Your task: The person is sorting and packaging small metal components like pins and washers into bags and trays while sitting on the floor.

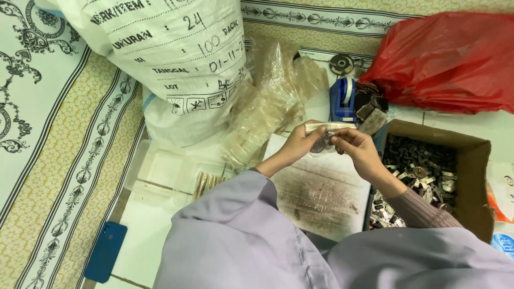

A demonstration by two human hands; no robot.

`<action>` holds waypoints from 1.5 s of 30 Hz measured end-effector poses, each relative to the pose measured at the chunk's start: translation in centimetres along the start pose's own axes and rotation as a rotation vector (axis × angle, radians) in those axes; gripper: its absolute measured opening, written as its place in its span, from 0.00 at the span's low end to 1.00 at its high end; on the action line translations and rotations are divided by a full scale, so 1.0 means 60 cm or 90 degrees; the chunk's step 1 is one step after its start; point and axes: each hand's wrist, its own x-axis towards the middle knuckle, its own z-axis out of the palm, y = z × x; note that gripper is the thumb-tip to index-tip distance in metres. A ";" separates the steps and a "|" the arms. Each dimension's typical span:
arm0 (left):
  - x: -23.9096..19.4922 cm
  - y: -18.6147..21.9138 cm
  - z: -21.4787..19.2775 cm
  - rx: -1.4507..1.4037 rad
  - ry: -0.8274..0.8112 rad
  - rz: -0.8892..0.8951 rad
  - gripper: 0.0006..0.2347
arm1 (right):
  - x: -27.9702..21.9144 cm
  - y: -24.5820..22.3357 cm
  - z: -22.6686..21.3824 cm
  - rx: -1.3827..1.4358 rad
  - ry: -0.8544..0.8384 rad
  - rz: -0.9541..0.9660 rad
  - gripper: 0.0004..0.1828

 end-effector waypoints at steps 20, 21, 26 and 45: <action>0.006 -0.088 0.015 -0.045 -0.030 0.067 0.17 | -0.036 -0.038 0.026 -0.073 0.114 -0.046 0.07; 0.004 -0.082 0.015 -0.039 -0.030 0.070 0.17 | -0.035 -0.038 0.029 -0.082 0.125 -0.045 0.07; -0.008 -0.043 0.015 -0.018 -0.020 0.080 0.17 | -0.027 -0.047 0.046 -0.103 0.140 -0.047 0.08; -0.041 0.063 0.026 0.184 0.017 0.056 0.16 | -0.011 -0.005 0.039 -0.156 0.213 0.037 0.15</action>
